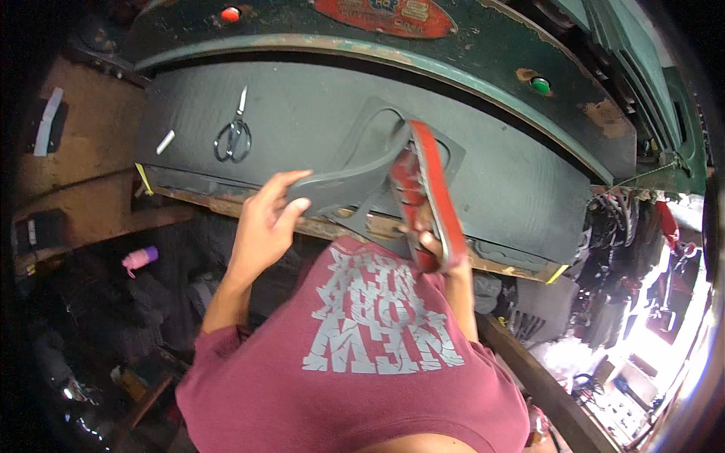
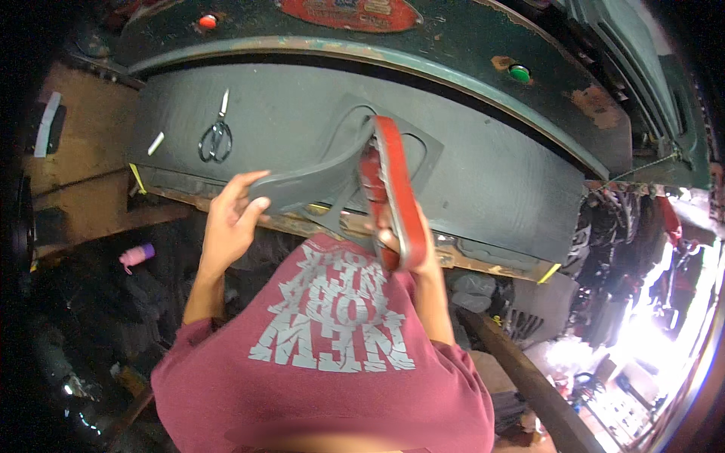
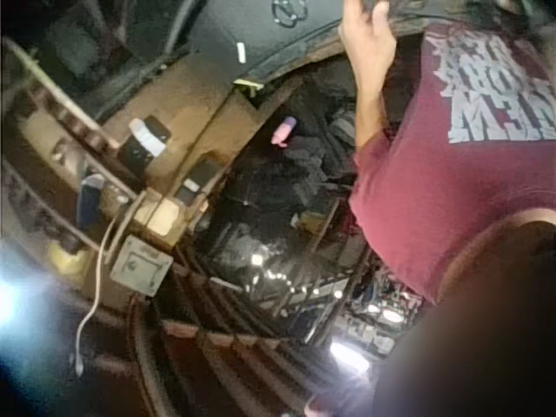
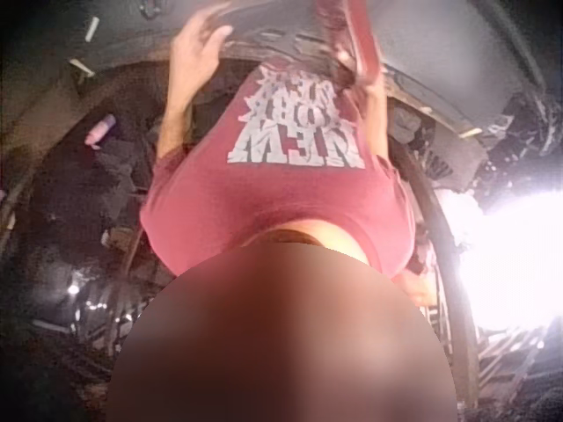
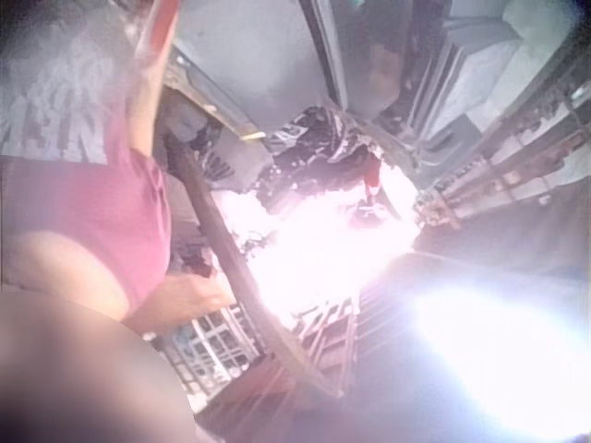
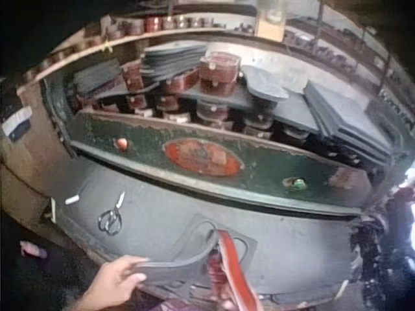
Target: The person repeatedly places a metal insole template on a sheet of dark gray foam, uses scissors to cut around the template, and then removes the cut piece. The person stacks the finished insoles on the machine and repeats the process multiple times.
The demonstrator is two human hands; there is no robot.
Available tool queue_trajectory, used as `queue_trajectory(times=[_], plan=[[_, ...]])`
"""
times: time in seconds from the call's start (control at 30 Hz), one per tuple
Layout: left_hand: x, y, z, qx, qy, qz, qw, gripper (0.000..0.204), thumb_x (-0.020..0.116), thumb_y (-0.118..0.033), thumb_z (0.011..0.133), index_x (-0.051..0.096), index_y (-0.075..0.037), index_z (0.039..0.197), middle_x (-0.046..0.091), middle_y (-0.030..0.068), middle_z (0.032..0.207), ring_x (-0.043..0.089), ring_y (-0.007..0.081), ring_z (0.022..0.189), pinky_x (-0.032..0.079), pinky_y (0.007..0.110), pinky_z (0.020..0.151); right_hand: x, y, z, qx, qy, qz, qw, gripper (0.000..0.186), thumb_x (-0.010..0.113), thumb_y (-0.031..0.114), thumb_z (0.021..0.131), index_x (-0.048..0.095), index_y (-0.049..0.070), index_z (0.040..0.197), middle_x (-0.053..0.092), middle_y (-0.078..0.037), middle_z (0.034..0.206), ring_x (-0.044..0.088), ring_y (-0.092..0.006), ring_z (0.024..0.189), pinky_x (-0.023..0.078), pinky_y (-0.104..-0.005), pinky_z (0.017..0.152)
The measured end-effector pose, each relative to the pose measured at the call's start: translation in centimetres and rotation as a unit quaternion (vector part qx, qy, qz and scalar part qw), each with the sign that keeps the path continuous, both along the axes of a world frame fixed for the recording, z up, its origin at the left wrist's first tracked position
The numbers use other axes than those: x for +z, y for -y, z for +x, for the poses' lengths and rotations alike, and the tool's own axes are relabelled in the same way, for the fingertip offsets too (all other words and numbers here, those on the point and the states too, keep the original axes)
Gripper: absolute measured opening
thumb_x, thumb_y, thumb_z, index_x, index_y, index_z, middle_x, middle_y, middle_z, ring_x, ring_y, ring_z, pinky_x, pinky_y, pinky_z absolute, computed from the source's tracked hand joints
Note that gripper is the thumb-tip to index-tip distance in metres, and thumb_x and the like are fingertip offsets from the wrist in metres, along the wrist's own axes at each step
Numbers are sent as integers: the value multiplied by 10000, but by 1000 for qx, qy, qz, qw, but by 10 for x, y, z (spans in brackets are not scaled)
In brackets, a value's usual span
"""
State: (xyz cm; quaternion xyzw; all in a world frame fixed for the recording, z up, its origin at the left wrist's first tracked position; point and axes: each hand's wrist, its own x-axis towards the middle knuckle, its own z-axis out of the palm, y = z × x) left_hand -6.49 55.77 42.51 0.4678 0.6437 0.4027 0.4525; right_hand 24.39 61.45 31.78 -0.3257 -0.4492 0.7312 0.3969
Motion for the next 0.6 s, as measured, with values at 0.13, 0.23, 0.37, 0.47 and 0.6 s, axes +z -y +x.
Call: queue_trajectory(times=[0.13, 0.23, 0.37, 0.47, 0.6], plan=[[-37, 17, -42, 131, 124, 52, 982, 407, 617, -82, 1017, 500, 20, 1393, 668, 111, 1176, 689, 141, 978, 621, 288, 768, 17, 2, 60, -86, -22, 52, 995, 418, 820, 222, 792, 501, 97, 1032, 433, -6, 923, 498, -143, 875, 611, -470, 859], [-85, 22, -41, 155, 308, 38, 938, 351, 593, -179, 1052, 515, 12, 1337, 651, 128, 1196, 694, 189, 1005, 643, 354, 799, 27, -8, 105, -161, 282, 120, 938, 315, 748, 180, 859, 574, 38, 1079, 551, -43, 903, 538, -165, 869, 527, -378, 845], [-107, 16, -25, -86, -47, -132, 986, 617, 608, -316, 1049, 416, 38, 1517, 673, 197, 1233, 666, 247, 1110, 522, 376, 974, 14, -32, 132, -272, 559, 133, 772, 436, 754, 136, 835, 590, 2, 1216, 692, -190, 980, 676, -363, 937, 527, -445, 849], [-73, -15, -22, -119, -76, -106, 984, 565, 639, -246, 1023, 457, 9, 1493, 718, 154, 1138, 707, 233, 1029, 544, 362, 905, 4, -39, 150, -210, 668, 42, 713, 482, 814, 164, 731, 587, 4, 1125, 696, -289, 1056, 659, -472, 1036, 540, -505, 865], [10, -97, -8, -76, -157, 162, 971, 450, 628, -114, 1000, 533, -35, 1433, 717, 124, 1108, 687, 188, 1018, 539, 340, 915, -13, -37, 147, -83, 717, 90, 687, 629, 896, 270, 667, 592, -2, 1146, 707, -277, 1050, 682, -438, 1029, 547, -510, 887]])
